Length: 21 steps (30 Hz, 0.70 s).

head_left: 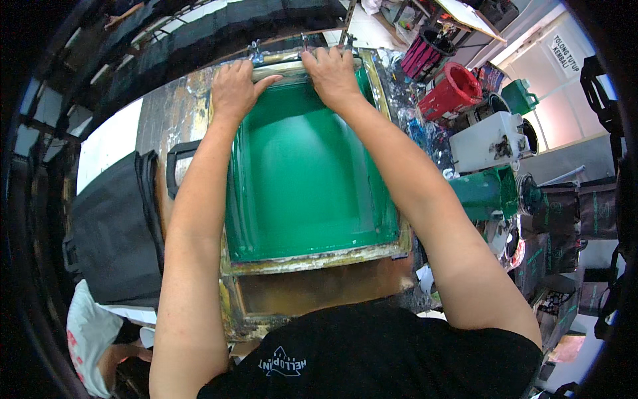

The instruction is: The person performs screen printing on black tote bags by applying green ink through a stencil frame using a squeegee, then lifting the frame and moving the printed bags aside.

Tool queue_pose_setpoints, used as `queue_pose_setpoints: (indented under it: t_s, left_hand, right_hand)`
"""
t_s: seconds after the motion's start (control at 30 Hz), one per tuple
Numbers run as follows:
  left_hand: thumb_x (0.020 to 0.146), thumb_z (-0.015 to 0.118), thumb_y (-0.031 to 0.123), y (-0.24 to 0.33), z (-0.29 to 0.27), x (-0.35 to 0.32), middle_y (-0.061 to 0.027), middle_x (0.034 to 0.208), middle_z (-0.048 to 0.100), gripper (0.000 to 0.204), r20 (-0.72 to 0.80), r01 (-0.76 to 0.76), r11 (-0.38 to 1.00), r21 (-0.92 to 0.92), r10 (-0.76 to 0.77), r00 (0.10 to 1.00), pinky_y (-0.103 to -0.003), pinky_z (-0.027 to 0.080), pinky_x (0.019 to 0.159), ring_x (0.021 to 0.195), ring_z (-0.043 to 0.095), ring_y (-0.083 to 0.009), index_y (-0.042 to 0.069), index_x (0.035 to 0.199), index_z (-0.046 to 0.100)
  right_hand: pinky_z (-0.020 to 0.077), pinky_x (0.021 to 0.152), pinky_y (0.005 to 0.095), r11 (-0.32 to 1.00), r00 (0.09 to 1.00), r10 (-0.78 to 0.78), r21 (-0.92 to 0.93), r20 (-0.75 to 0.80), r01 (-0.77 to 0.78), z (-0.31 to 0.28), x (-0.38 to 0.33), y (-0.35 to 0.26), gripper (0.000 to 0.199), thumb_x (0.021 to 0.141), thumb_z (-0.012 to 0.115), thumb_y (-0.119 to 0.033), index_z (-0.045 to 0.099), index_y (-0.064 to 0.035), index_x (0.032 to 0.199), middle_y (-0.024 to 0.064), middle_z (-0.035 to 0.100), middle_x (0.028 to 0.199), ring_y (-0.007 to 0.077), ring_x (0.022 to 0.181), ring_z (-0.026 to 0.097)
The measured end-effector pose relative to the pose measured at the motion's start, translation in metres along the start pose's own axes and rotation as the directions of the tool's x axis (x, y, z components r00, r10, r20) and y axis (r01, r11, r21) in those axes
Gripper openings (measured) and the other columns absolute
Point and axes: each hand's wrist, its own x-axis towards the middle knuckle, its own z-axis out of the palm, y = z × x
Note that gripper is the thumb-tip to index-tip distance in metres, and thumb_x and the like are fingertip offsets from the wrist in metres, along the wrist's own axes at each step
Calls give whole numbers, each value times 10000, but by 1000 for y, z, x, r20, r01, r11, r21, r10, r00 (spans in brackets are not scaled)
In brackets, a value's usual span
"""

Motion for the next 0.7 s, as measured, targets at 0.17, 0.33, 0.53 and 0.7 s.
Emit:
queue_pose_setpoints:
  t_s: [0.17, 0.33, 0.53, 0.7]
  left_hand:
    - [791, 703, 698, 15, -30, -31, -78, 748, 628, 630, 40, 8, 1000, 1, -8, 999, -421, 525, 671, 742, 641, -291, 77, 744, 607]
    - [773, 729, 689, 45, -77, -72, -72, 747, 599, 627, 51, 27, 999, -21, -26, 998, -393, 511, 632, 714, 622, -279, 84, 719, 573]
    - [759, 753, 660, 74, -137, -113, -72, 738, 577, 605, 69, 24, 997, -68, -19, 997, -396, 492, 625, 696, 600, -271, 82, 735, 574]
    - [757, 771, 630, 97, -187, -148, -91, 771, 582, 585, 169, 62, 992, -107, -43, 985, -417, 484, 623, 700, 587, -298, 77, 744, 580]
  right_hand:
    - [413, 821, 469, 1000, 998, -12, 20, 67, 11, -35, -31, -15, 260, 870, 649, -162, 605, -185, 1126, 41, 627, 954, 249, 950, 619]
    - [399, 790, 441, 999, 996, -13, 30, 87, 10, -90, -81, -33, 242, 876, 638, -161, 606, -175, 1116, 37, 608, 919, 235, 904, 598]
    - [389, 804, 428, 998, 988, 0, 69, 157, -11, -151, -131, -56, 217, 893, 582, -118, 618, -174, 1099, 41, 584, 910, 231, 891, 583]
    - [386, 746, 429, 994, 988, -33, 108, 149, 17, -190, -172, -71, 198, 873, 609, -164, 630, -189, 1068, 34, 583, 893, 226, 860, 582]
